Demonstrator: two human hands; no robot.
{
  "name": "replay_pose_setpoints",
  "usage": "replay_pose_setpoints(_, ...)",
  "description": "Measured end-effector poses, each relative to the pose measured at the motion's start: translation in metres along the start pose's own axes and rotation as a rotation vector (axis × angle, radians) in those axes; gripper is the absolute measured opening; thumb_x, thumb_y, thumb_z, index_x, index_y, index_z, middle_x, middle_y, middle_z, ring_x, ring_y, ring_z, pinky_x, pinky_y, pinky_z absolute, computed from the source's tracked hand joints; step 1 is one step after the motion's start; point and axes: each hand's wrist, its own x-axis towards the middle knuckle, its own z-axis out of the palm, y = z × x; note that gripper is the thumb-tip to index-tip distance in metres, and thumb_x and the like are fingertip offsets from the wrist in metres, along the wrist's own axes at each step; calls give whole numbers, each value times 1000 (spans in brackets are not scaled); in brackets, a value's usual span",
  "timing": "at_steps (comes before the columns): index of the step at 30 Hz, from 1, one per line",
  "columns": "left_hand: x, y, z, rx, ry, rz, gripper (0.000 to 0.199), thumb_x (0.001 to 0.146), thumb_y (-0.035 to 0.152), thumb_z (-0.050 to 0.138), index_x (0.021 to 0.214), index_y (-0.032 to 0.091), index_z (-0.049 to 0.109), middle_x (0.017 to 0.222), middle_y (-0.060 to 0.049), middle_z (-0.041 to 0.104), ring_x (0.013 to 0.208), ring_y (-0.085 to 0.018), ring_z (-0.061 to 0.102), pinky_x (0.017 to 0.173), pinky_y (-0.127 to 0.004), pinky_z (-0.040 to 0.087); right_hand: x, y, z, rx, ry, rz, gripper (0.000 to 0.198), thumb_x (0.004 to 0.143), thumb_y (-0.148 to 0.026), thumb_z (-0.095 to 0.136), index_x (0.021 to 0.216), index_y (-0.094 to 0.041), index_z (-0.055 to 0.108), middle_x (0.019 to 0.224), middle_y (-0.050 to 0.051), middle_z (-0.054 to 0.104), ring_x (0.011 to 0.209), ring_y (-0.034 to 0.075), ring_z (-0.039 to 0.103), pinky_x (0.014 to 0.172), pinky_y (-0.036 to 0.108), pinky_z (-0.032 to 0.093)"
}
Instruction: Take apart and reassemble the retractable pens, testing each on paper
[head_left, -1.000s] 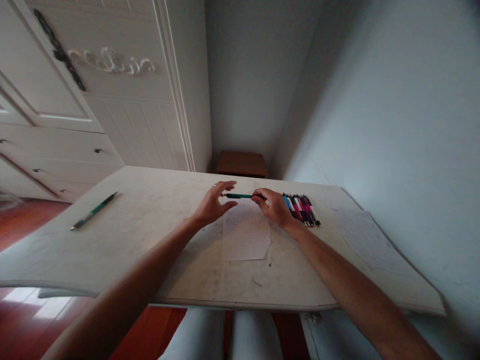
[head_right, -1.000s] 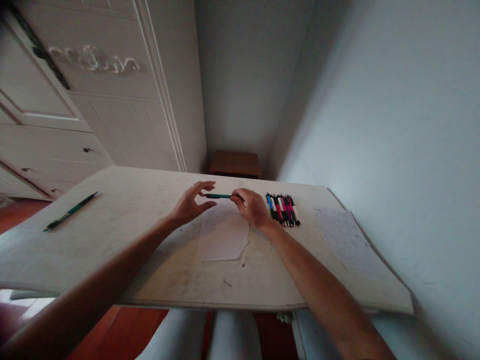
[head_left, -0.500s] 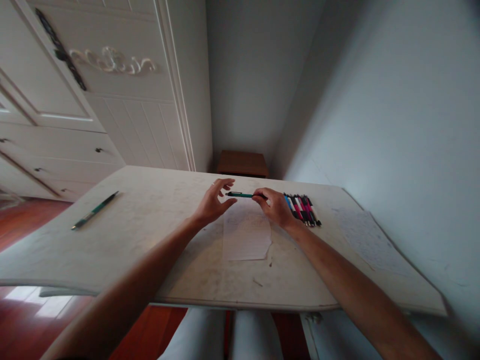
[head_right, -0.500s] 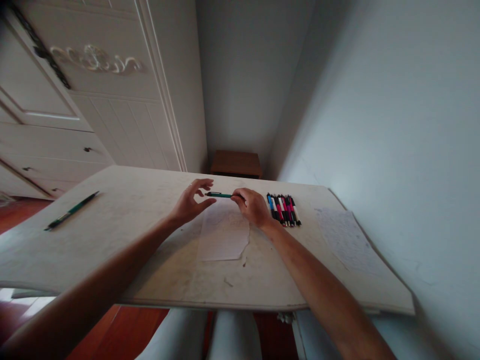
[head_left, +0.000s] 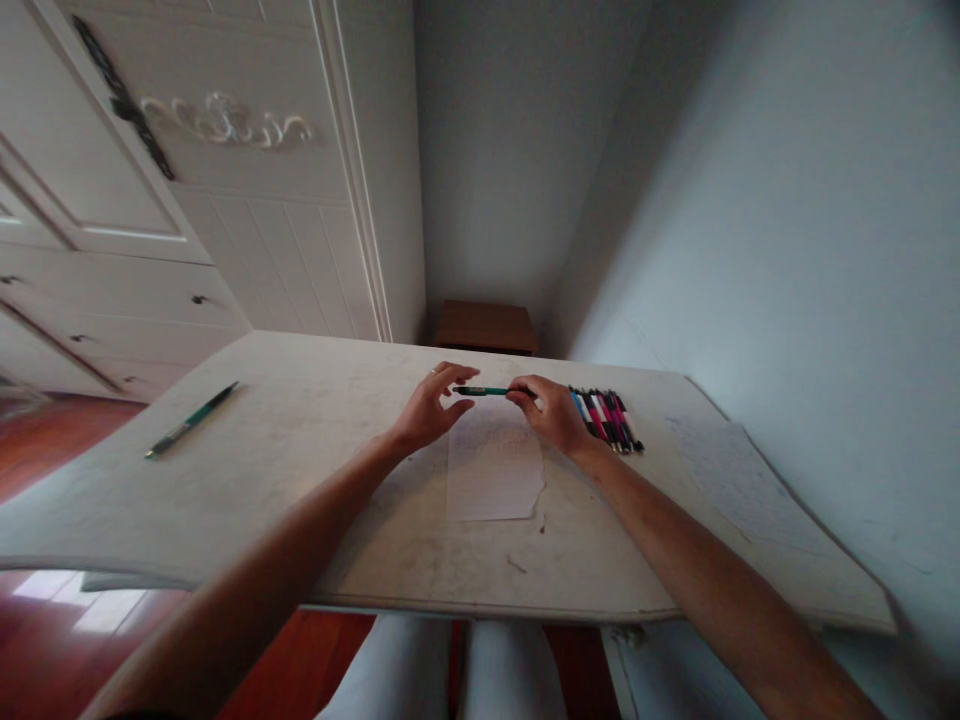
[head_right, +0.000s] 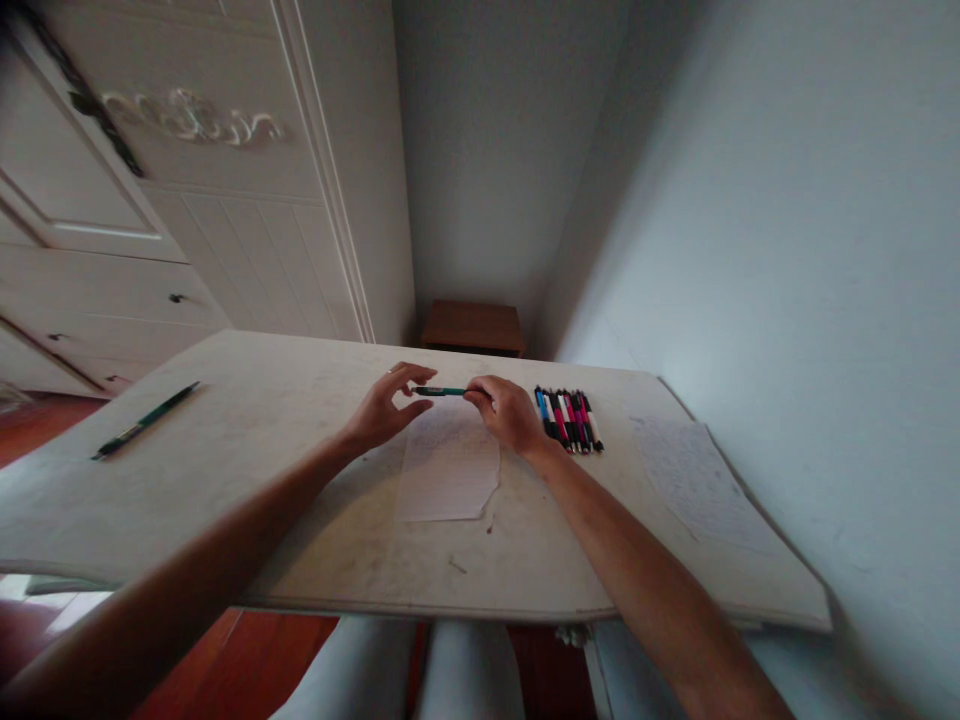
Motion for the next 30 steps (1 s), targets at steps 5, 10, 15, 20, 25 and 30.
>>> replay_pose_setpoints(5,-1,1,0,15,48,-113,47,82,46,65,118,16,59,106,-9,65,90,-19,61,70,-28,48,0,-1,0,-3,-6,-1,15,92,-31,56,88,-21,66,84,5,70,80,20,65,76,30,47)
replay_pose_setpoints(10,-1,-6,1,70,-119,-270,49,96,48,37,70,15,62,59,0,57,57,-13,52,58,-26,41,-1,2,0,-12,5,-3,15,91,-32,58,87,-21,67,84,5,71,80,20,65,76,31,47)
replay_pose_setpoints(15,1,-3,0,-28,-10,-147,27,79,34,66,100,17,65,95,-6,68,82,-17,62,65,-26,47,0,3,-1,-13,4,12,15,91,-32,57,88,-21,67,86,5,71,81,21,65,77,31,47)
replay_pose_setpoints(20,1,0,-1,-30,61,-195,49,75,45,70,114,17,60,103,-9,66,87,-18,62,66,-26,48,0,0,-2,-12,4,10,15,91,-33,57,88,-21,68,86,5,71,81,21,65,78,31,48)
replay_pose_setpoints(25,2,-5,0,-18,-91,-314,46,91,51,43,70,16,63,62,-2,61,59,-14,55,59,-26,44,0,2,-1,-17,4,7,16,91,-34,57,89,-21,68,86,6,71,81,21,65,78,32,48)
replay_pose_setpoints(30,2,-4,0,-64,-14,-193,40,72,36,72,107,19,63,106,-9,68,90,-19,64,68,-28,49,0,3,-1,-30,-19,23,16,92,-33,57,89,-21,68,86,6,71,81,21,65,78,32,47)
